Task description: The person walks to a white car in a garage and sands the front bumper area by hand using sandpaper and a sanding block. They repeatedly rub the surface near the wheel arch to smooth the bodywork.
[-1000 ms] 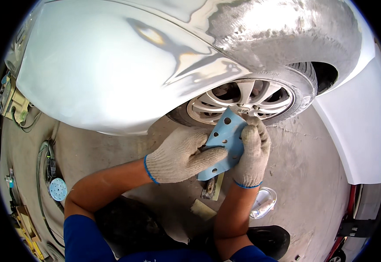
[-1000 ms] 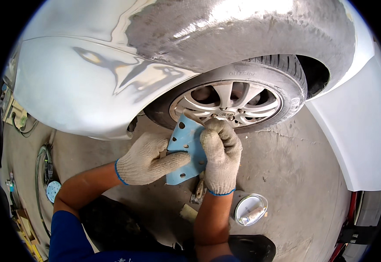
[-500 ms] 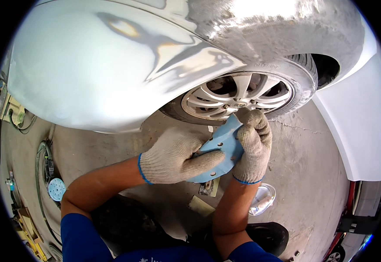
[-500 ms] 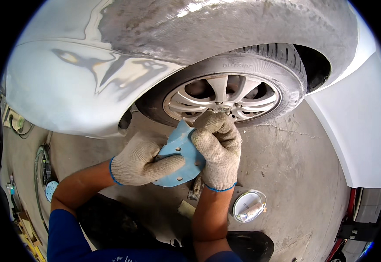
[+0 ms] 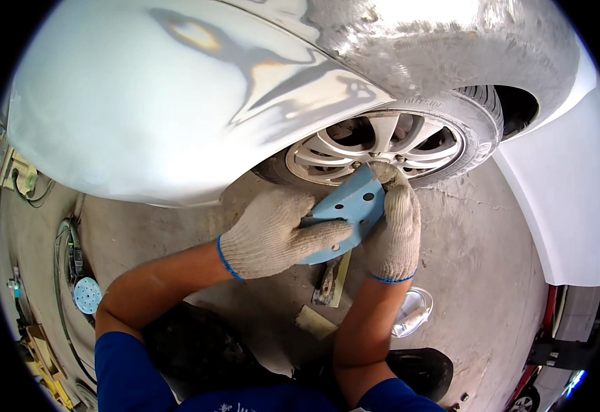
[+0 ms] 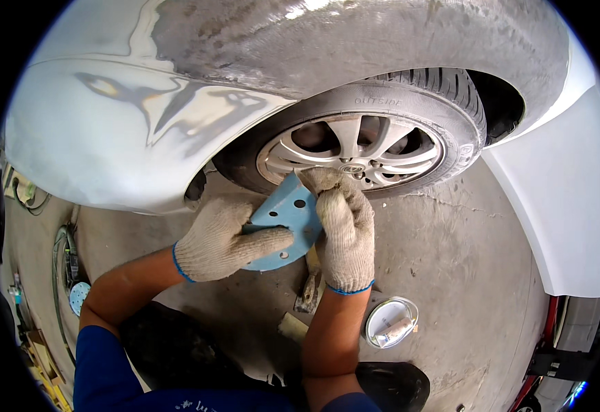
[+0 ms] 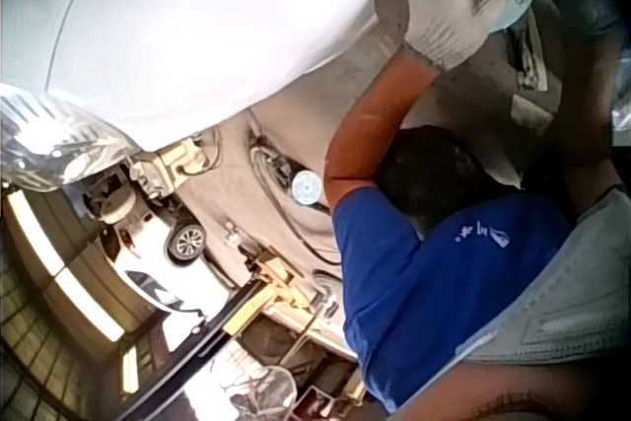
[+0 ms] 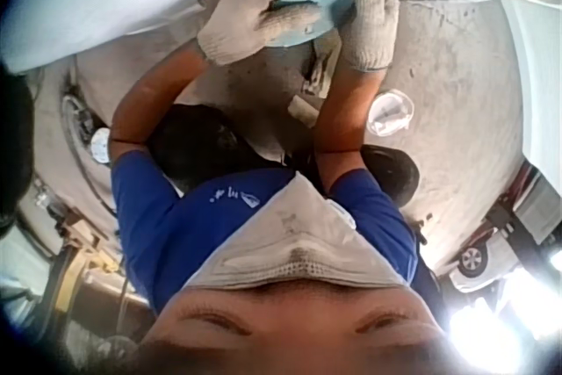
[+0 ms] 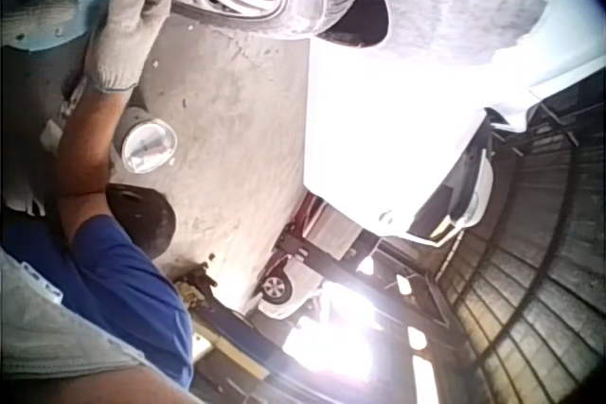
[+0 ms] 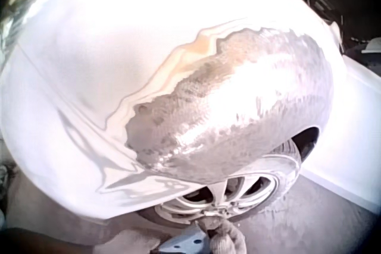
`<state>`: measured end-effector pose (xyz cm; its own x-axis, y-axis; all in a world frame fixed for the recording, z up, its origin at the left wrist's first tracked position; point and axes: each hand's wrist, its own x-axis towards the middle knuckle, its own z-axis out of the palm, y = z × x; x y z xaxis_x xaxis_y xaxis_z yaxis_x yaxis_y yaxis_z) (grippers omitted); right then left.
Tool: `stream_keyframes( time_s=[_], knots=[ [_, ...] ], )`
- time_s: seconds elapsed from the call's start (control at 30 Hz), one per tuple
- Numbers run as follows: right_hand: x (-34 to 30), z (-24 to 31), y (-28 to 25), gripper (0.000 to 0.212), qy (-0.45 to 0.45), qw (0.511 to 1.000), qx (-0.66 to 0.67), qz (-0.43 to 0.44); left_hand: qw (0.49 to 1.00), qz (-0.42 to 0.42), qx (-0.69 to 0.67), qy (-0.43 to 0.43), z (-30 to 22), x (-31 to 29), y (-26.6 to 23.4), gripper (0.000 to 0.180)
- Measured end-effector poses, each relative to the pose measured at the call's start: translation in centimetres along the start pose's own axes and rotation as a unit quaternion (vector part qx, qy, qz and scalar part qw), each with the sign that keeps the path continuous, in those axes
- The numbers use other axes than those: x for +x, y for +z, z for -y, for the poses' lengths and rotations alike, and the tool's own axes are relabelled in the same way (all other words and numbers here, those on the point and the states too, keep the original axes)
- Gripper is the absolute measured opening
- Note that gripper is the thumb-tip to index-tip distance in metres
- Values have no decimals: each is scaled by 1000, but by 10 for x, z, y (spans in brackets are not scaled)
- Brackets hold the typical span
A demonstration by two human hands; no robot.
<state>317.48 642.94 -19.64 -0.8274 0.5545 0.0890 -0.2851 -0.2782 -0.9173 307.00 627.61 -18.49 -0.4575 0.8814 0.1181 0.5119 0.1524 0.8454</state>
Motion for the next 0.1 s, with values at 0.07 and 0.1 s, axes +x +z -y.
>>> stream_keyframes(
  time_s=[0.07, 0.1],
  knots=[
    [1, -1, -4, 50, 3, 997, 43, 70, 999, -39, -33, 13, -5, 0, -3, 42],
    [1, 1, -3, 57, -8, 993, 48, 106, 997, -27, -70, -28, -12, 0, -5, 41]
  ],
)
